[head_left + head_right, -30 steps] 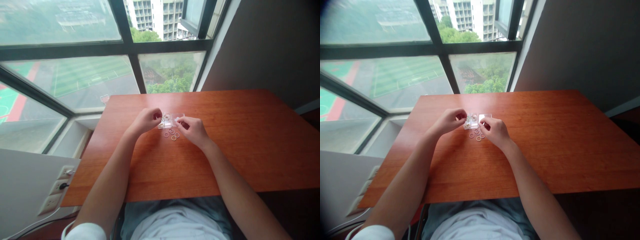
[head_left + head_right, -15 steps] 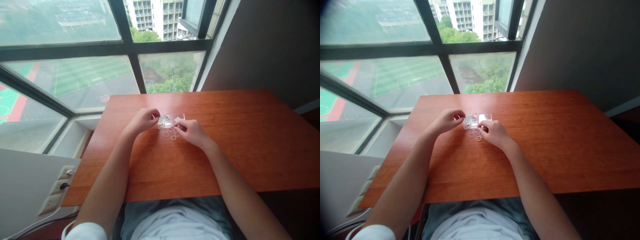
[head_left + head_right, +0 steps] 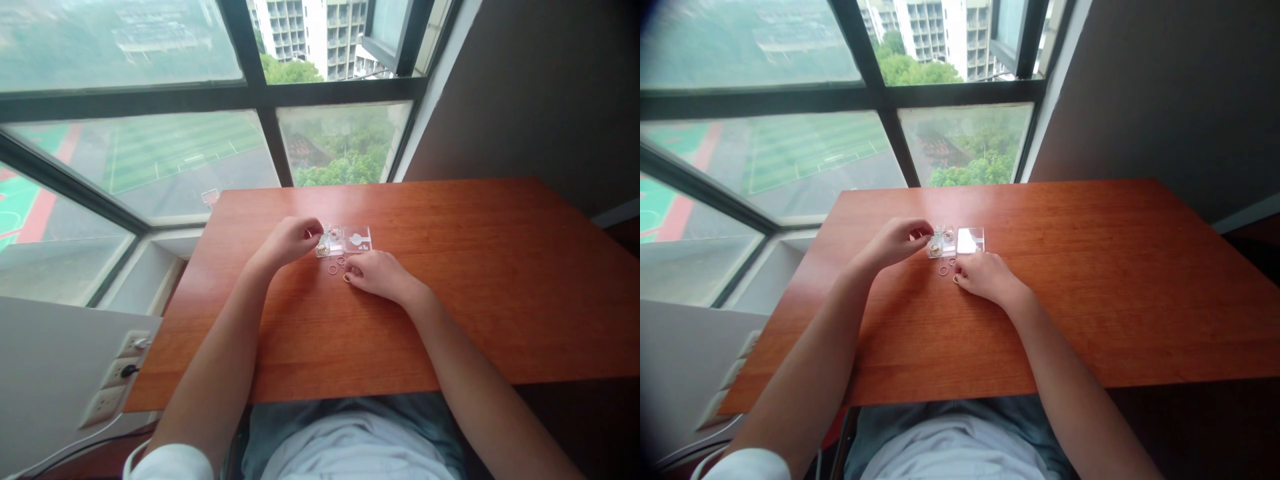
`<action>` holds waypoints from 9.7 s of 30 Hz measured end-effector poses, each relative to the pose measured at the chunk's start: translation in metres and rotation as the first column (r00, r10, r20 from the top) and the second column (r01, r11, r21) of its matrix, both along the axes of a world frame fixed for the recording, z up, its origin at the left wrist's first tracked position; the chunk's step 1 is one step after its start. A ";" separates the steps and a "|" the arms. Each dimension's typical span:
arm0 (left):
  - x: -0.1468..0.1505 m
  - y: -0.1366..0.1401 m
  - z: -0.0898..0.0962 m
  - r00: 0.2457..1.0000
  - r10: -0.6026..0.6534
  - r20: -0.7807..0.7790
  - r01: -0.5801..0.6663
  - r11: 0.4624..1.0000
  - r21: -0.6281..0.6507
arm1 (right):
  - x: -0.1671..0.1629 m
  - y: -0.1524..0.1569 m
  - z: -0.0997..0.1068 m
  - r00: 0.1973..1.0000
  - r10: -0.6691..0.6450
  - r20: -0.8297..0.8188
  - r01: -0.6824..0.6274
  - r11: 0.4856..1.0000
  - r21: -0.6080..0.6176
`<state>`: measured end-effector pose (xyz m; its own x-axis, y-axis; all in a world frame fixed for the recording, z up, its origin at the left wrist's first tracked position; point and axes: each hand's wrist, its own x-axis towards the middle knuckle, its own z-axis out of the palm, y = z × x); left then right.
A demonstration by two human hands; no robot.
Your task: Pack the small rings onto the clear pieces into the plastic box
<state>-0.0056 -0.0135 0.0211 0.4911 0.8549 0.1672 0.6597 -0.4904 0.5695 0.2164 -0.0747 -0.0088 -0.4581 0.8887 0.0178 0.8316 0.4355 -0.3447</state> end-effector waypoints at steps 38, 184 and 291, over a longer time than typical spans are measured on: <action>0.032 -0.016 0.007 0.897 -0.140 0.420 0.319 0.861 -0.395 | 0.005 0.000 0.006 0.896 -0.131 -0.424 0.277 0.911 0.304; 0.015 -0.001 -0.005 0.997 0.027 0.072 -0.028 0.999 0.015 | -0.007 -0.003 -0.007 0.992 0.075 -0.102 -0.072 0.997 0.033; 0.016 0.000 -0.008 0.987 -0.005 0.162 -0.005 0.998 0.060 | 0.002 0.004 -0.001 0.981 -0.180 0.077 0.182 0.983 -0.029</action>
<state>0.0107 -0.0139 0.0131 0.4531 0.8409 0.2959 0.5609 -0.5270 0.6385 0.2182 -0.0704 -0.0094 -0.2885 0.9565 -0.0432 0.9192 0.2641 -0.2921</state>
